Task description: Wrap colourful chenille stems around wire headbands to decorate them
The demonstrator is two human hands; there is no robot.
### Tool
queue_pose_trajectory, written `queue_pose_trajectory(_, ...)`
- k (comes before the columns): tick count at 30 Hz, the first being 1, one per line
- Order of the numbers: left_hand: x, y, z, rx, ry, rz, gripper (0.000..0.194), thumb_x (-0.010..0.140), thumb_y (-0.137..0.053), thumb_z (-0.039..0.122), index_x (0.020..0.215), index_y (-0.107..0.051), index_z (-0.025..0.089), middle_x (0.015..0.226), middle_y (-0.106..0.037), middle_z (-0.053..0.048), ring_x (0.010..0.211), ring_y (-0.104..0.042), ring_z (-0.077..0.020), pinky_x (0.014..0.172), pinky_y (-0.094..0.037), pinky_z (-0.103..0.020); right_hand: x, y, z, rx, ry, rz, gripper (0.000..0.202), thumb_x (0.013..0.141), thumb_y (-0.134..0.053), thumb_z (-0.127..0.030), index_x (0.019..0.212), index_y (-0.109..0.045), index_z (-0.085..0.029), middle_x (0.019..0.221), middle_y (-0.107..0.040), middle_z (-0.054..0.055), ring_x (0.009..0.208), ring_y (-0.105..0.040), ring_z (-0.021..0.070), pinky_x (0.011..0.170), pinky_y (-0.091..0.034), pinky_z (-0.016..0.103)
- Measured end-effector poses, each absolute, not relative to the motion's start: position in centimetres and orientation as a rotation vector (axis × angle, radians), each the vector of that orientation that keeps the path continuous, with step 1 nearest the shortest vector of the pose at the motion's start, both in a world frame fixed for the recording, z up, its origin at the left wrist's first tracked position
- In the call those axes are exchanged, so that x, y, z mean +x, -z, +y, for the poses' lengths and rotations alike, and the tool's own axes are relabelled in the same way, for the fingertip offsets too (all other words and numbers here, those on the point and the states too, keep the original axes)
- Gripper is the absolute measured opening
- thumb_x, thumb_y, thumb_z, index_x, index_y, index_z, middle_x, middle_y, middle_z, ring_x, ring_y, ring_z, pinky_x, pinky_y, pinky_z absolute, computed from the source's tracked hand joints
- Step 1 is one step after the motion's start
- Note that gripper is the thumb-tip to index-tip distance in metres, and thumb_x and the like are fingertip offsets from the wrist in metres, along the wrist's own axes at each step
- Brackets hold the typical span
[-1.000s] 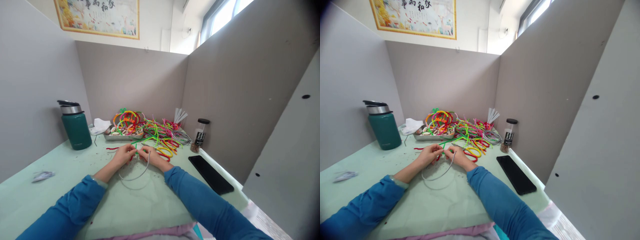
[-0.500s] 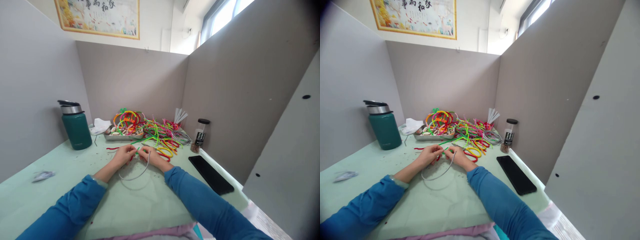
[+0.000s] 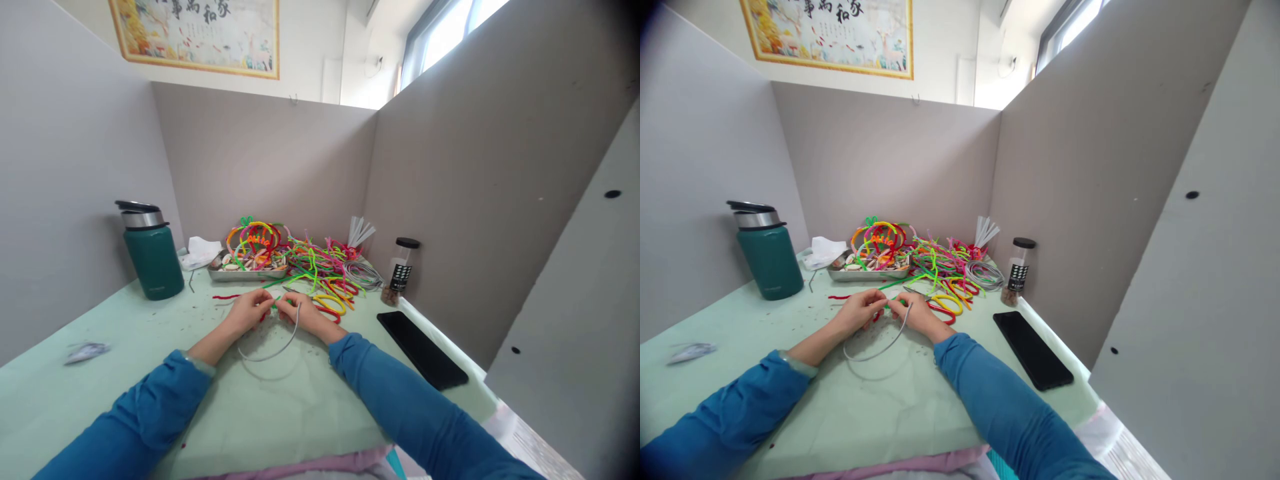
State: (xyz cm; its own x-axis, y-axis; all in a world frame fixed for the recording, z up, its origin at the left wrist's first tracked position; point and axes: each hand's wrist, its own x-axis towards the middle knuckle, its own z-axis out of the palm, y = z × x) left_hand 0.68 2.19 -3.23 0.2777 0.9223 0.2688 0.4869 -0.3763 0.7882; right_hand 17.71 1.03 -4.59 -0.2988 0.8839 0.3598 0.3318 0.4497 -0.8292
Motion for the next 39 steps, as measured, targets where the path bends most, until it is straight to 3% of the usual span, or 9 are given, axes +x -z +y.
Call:
queue_pose_trajectory(9, 0.7, 2.8, 1.9, 2.015, -0.949, 1.288, 0.032, 0.074, -0.050, 0.046, 0.080, -0.060, 0.017, 0.058, -0.055, 0.004, 0.034, -0.041, -0.0078, 0.034, -0.031, -0.020, 17.7, 4.5, 1.0, -1.020, -0.817, -1.845, 0.028, 0.083, -0.051, -0.034, 0.064, -0.055, -0.015, 0.054, -0.050, -0.002, 0.050, -0.043, 0.0080, 0.049, -0.032, 0.020)
queue_pose_trajectory(18, 0.6, 2.8, 1.7, 2.061, -0.892, 1.319, 0.035, 0.076, -0.047, 0.047, 0.065, -0.059, 0.016, 0.042, -0.042, 0.006, 0.034, -0.042, -0.0097, 0.038, -0.030, -0.021, 17.7, 4.4, 0.9, -1.003, -0.833, -1.837, 0.030, 0.083, -0.051, -0.037, 0.064, -0.055, -0.014, 0.053, -0.049, -0.003, 0.050, -0.043, 0.0085, 0.050, -0.033, 0.020)
queue_pose_trajectory(27, 0.8, 2.4, 1.3, 2.043, -0.884, 1.166, 0.033, 0.070, -0.054, 0.045, 0.074, -0.068, 0.015, 0.058, -0.055, 0.001, 0.041, -0.042, -0.0089, 0.040, -0.031, -0.021, 17.8, 4.5, 1.0, -0.979, -0.828, -1.832, 0.028, 0.083, -0.052, -0.034, 0.063, -0.055, -0.015, 0.052, -0.047, -0.003, 0.051, -0.043, 0.0089, 0.051, -0.032, 0.020)
queue_pose_trajectory(39, 0.8, 2.6, 1.4, 2.091, -0.892, 1.247, 0.032, 0.075, -0.049, 0.045, 0.068, -0.064, 0.018, 0.043, -0.044, 0.004, 0.038, -0.041, -0.0108, 0.041, -0.028, -0.021, 17.8, 5.5, 2.0, -0.980, -0.828, -1.793, 0.030, 0.084, -0.051, -0.039, 0.065, -0.055, -0.016, 0.051, -0.048, -0.003, 0.046, -0.042, 0.0082, 0.046, -0.032, 0.020)
